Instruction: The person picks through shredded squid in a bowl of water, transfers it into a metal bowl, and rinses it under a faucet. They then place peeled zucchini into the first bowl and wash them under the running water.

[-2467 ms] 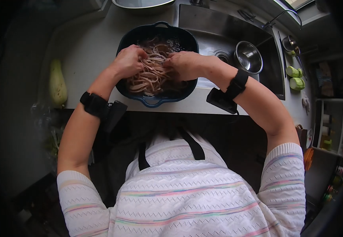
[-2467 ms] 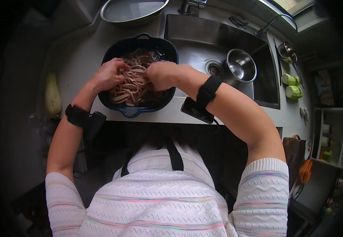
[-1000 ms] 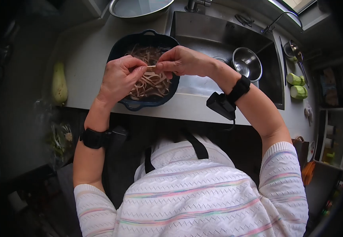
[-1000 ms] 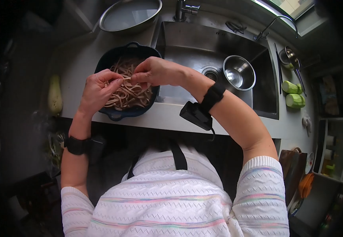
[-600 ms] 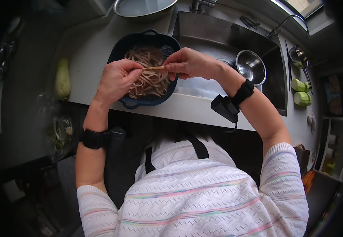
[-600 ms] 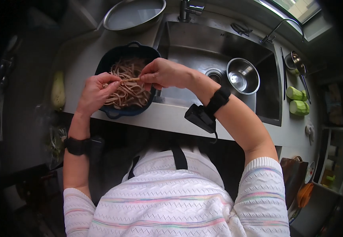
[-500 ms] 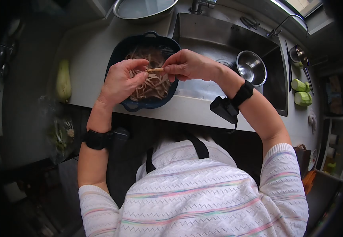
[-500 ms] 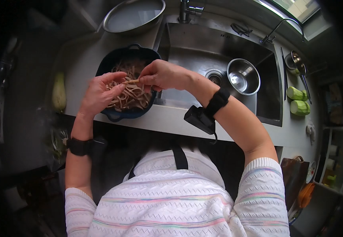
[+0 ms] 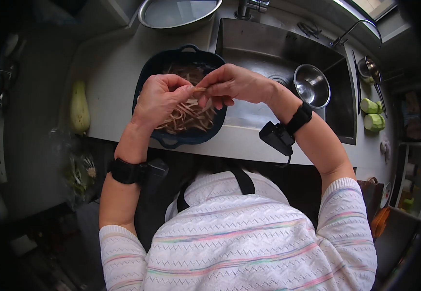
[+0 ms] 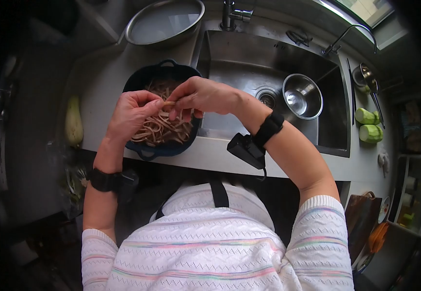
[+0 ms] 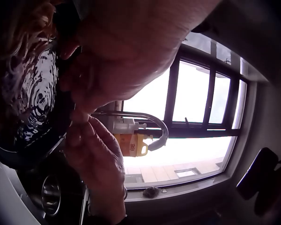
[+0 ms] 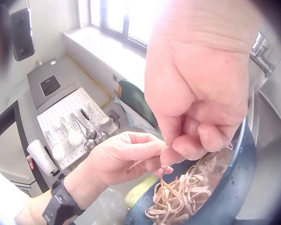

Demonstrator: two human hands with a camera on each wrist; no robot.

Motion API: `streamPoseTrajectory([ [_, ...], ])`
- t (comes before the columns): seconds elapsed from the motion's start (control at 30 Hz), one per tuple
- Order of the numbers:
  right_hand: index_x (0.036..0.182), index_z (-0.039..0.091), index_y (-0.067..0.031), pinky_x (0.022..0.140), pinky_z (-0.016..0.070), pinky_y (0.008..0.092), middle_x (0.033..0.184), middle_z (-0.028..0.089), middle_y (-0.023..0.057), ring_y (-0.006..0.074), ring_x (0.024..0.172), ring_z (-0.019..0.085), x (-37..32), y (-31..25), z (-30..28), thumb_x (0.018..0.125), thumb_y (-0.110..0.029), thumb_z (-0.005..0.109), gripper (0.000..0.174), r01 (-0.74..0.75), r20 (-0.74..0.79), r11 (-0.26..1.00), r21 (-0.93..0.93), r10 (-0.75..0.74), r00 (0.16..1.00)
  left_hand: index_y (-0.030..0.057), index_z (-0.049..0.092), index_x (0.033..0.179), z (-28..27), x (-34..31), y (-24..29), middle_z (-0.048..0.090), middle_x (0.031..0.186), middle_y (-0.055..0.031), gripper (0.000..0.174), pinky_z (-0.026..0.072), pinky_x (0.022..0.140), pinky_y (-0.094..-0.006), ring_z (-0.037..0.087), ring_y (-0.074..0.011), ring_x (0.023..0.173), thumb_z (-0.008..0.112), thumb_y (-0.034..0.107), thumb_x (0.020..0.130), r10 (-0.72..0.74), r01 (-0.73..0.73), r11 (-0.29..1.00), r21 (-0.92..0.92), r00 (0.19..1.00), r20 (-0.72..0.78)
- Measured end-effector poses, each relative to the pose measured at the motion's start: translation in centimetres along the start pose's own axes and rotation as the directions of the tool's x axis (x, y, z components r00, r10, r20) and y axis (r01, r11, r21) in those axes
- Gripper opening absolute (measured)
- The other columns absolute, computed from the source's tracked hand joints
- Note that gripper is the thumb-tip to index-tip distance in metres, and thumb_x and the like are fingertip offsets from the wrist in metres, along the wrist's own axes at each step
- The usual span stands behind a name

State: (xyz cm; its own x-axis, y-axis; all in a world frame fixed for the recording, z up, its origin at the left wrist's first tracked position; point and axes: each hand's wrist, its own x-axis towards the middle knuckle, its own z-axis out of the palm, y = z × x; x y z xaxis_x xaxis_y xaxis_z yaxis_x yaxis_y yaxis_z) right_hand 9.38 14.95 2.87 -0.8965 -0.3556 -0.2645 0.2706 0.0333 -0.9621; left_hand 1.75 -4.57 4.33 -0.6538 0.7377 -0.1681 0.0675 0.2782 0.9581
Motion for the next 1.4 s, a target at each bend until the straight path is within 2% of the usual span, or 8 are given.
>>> streamPoseTrajectory([
  [0.13,0.097,0.063,0.0003,0.049,0.0415,0.0165,0.074,0.064,0.0029,0.0055,0.056,0.052,0.4,-0.3,0.3,0.09,-0.024,0.055,0.027,-0.019,-0.062,1.0,-0.025,0.017,0.998,-0.0027,0.064,0.086,-0.1,0.3,0.1,0.061,0.073,-0.0003,0.013,0.0451,0.061,-0.0183,0.054,-0.0045,0.066,0.062,0.009,0.083,0.024,-0.02,0.988,0.152,0.999,-0.027],
  [0.63,0.093,0.065,-0.0017,0.047,0.0425,0.0186,0.069,0.062,0.0034,0.0066,0.052,0.052,-0.4,0.7,-2.5,0.09,-0.019,0.055,0.02,-0.051,-0.28,0.991,-0.126,0.014,0.96,-0.0026,0.064,0.086,-4.1,0.6,-2.7,0.061,0.073,-0.0016,0.013,0.0468,0.06,-0.0195,0.056,-0.0056,0.064,0.063,0.01,0.082,-0.094,0.093,0.996,-0.015,0.991,-0.094],
  [0.73,0.092,0.065,-0.0001,0.052,0.0456,0.0229,0.071,0.063,0.0065,0.0088,0.059,0.056,0.3,-0.3,-1.8,0.084,-0.016,0.059,0.018,-0.142,-0.339,0.938,-0.316,0.028,0.941,-0.0011,0.064,0.086,-3.6,0.6,-2.5,0.062,0.074,-0.0031,0.011,0.0474,0.063,-0.0226,0.058,-0.0101,0.066,0.063,0.007,0.08,0.032,0.0,0.967,0.255,0.992,-0.124],
  [0.8,0.092,0.064,-0.0005,0.056,0.0477,0.0259,0.074,0.064,0.0088,0.0129,0.064,0.06,1.3,-0.3,-1.2,0.081,-0.015,0.06,0.019,-0.174,-0.37,0.899,-0.403,0.014,0.929,0.0015,0.065,0.087,-1.8,0.5,-1.7,0.062,0.077,-0.0064,0.012,0.0477,0.067,-0.0261,0.06,-0.0169,0.071,0.063,0.004,0.075,0.248,-0.257,0.742,0.619,0.963,0.102],
  [0.83,0.093,0.064,-0.0008,0.061,0.0497,0.0289,0.077,0.065,0.0112,0.017,0.069,0.063,1.8,-0.1,-1.0,0.079,-0.015,0.061,0.02,-0.207,-0.399,0.85,-0.485,-0.005,0.917,0.0045,0.066,0.088,-1.3,0.8,-1.8,0.061,0.084,-0.0091,0.015,0.0474,0.071,-0.0301,0.059,-0.0238,0.079,0.063,0.006,0.073,0.192,-0.251,0.678,0.691,0.968,0.163],
  [1.0,0.098,0.063,-0.0035,0.07,0.0492,0.034,0.081,0.065,0.0131,0.0262,0.078,0.063,2.9,1.8,-0.3,0.077,-0.011,0.059,0.022,-0.152,-0.437,0.629,-0.762,-0.327,0.838,0.0061,0.066,0.088,-0.1,2.7,-2.6,0.062,0.09,-0.008,0.016,0.0466,0.076,-0.0352,0.059,-0.0277,0.084,0.061,0.013,0.076,0.136,-0.304,0.54,0.785,0.952,0.275],
  [1.17,0.1,0.063,-0.0062,0.067,0.0486,0.0317,0.077,0.064,0.0119,0.0244,0.072,0.063,2.4,2.2,-0.6,0.078,-0.009,0.059,0.023,-0.113,-0.392,0.616,-0.78,-0.339,0.855,0.012,0.067,0.092,-0.6,2.9,-1.3,0.064,0.091,-0.0097,0.018,0.0467,0.078,-0.0372,0.059,-0.0284,0.086,0.06,0.014,0.076,-0.277,-0.078,0.46,0.885,0.934,0.226],
  [1.4,0.094,0.065,-0.0045,0.068,0.0487,0.029,0.079,0.065,0.0115,0.0223,0.073,0.063,1.6,2.1,-0.2,0.08,-0.009,0.058,0.017,-0.083,-0.385,0.675,-0.733,-0.31,0.869,0.0148,0.068,0.095,0.9,4.9,-3.2,0.065,0.09,-0.0105,0.022,0.0472,0.077,-0.0386,0.06,-0.0299,0.088,0.058,0.011,0.075,-0.041,-0.196,0.419,0.886,0.971,0.234],
])
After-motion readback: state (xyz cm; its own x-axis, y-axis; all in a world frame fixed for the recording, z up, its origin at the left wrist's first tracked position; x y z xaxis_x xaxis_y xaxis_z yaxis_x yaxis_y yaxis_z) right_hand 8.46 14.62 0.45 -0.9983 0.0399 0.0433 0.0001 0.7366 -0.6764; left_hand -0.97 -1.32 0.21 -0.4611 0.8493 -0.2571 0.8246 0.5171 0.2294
